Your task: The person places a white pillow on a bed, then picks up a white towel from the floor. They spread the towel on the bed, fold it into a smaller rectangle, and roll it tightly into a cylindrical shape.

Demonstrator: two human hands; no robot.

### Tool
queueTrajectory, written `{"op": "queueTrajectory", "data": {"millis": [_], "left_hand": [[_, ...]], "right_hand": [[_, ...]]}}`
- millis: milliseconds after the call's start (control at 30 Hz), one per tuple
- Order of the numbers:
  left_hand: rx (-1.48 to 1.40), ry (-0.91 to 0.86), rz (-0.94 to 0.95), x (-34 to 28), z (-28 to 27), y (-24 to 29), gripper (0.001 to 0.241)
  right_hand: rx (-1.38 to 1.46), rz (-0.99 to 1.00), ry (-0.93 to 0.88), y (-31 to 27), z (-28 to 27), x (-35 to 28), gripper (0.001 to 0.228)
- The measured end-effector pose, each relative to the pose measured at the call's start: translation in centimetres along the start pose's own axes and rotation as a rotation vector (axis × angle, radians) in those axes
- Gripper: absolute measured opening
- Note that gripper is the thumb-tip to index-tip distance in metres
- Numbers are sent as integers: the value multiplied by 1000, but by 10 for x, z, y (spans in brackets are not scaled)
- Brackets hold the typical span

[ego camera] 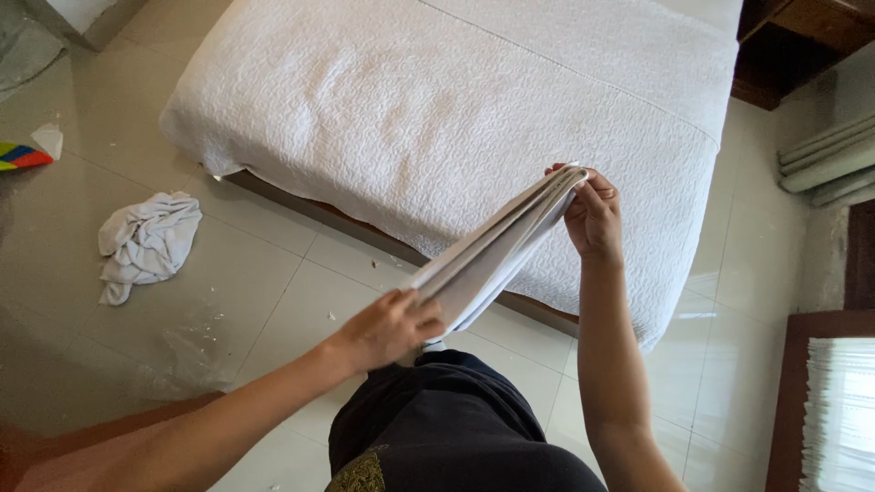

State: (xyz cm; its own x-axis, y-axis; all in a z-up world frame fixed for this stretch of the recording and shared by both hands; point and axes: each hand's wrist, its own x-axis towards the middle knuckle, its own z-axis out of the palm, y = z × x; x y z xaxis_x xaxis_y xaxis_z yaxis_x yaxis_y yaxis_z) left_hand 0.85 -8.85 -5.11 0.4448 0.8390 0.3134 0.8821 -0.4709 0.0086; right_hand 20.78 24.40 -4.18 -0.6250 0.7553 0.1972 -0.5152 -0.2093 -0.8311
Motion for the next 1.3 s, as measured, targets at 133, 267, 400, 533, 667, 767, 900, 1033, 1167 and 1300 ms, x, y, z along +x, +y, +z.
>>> {"op": "queueTrajectory", "data": {"millis": [133,267,400,533,667,767,900,1033,1167,1300], "left_hand": [[49,-80,-105,-16,16,-24,27],[-80,24,-70,-21,25,-16,18],[-149,22,71,3,-8,5,28],[42,-29,81,3,13,-5,32],[201,-121,-79,2,-1,-12,31],[169,-125,-173,1,-15,-22,26],[96,-224,-244,-1,-21,-35,20],[-19,-395,-345,-10,-37,-49,24],[-149,-269,-311,-22,-46,-63,28],[-394,-191,-306,-16,-57,-54,25]], "right_hand": [[-12,21,16,-6,-2,-4,19],[21,7,-16,-14,-10,-4,19],[-10,-17,-98,-24,3,-2,16],[15,-34,-142,-36,14,-4,13],[-33,-43,-180,-45,9,-6,14],[-55,-37,-132,-48,5,-6,12],[-64,-23,-146,-38,-3,-6,11],[-44,12,-69,-29,-2,-12,12],[-68,0,-101,-24,-2,-14,14],[-68,11,-77,-30,-14,-15,14]]}}
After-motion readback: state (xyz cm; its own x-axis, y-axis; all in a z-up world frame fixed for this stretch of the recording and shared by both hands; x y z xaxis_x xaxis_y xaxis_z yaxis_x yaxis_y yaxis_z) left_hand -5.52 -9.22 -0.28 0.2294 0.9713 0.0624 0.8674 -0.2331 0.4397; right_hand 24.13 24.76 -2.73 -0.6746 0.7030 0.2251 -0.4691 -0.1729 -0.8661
